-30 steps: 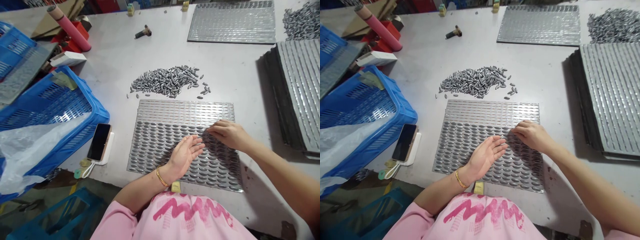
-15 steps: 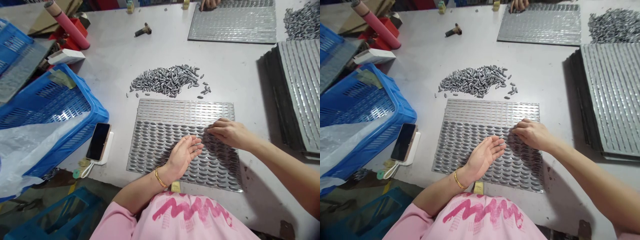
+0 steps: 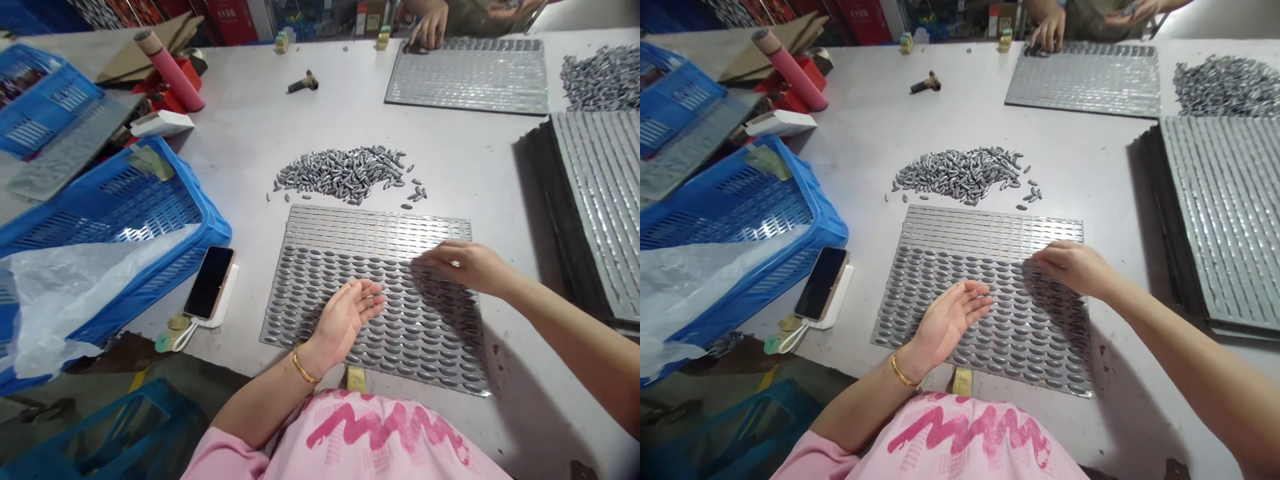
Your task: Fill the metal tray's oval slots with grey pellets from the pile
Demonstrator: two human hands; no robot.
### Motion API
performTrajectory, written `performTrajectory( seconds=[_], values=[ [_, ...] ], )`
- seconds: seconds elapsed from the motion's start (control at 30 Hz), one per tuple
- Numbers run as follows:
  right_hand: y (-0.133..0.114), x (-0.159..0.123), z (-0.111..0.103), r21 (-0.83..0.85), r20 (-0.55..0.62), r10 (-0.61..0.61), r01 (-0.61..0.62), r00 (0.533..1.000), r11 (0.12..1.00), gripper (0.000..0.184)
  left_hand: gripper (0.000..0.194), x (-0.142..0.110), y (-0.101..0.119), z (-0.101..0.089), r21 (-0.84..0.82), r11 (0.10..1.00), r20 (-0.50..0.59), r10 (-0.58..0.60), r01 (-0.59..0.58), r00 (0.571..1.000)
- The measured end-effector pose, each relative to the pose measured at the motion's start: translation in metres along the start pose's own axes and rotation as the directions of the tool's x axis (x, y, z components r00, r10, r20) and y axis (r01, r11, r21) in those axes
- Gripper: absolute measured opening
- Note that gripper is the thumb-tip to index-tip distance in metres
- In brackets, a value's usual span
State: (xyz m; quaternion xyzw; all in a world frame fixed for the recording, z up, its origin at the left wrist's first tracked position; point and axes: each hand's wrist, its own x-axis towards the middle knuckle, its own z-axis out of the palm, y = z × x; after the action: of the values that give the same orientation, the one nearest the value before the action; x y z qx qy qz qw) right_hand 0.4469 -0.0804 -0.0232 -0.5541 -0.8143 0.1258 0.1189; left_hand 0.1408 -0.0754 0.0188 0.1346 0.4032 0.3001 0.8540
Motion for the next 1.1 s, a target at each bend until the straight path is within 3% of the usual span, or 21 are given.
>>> performTrajectory(
  seconds=[0.1,0.2,0.3,0.4,0.6,0.73,0.9,1.1],
  values=[
    [0.025,0.026,-0.006,0.018,-0.118,0.234,-0.234,0.965,0.972,0.037,0.021,-0.002,0.007,-0.006,0.004,1.0,-0.001,0.016,-0.016,1.0],
    [0.058,0.063,-0.008,-0.031,-0.194,0.358,-0.37,0.913,0.928,0.063,0.021,-0.003,0.011,-0.007,0.0,1.0,0.008,0.027,-0.027,1.0],
    [0.082,0.1,0.0,-0.017,-0.07,0.41,-0.412,0.909,0.911,0.095,0.022,-0.004,0.014,-0.007,-0.012,0.999,0.023,0.033,-0.033,0.999],
    [0.088,0.133,0.012,-0.063,0.051,0.397,-0.394,0.916,0.917,0.107,0.021,-0.004,0.015,-0.009,-0.013,0.999,0.006,0.037,-0.036,0.999],
    [0.091,0.197,0.019,-0.078,-0.041,0.304,-0.306,0.952,0.949,0.11,0.02,-0.001,0.019,-0.016,-0.012,0.997,-0.048,0.076,-0.077,0.996],
    [0.096,0.229,0.023,-0.108,-0.112,0.191,-0.203,0.975,0.973,0.093,0.021,0.003,0.019,-0.018,-0.008,0.996,-0.069,0.084,-0.085,0.994],
    [0.091,0.226,0.028,-0.154,-0.256,0.181,-0.225,0.95,0.962,0.072,0.02,0.006,0.022,-0.013,-0.004,0.996,-0.082,0.091,-0.092,0.992],
    [0.07,0.214,0.017,-0.192,-0.205,0.321,-0.36,0.924,0.913,0.072,0.021,0.004,0.025,-0.009,-0.003,0.996,-0.065,0.087,-0.087,0.994]
  ],
)
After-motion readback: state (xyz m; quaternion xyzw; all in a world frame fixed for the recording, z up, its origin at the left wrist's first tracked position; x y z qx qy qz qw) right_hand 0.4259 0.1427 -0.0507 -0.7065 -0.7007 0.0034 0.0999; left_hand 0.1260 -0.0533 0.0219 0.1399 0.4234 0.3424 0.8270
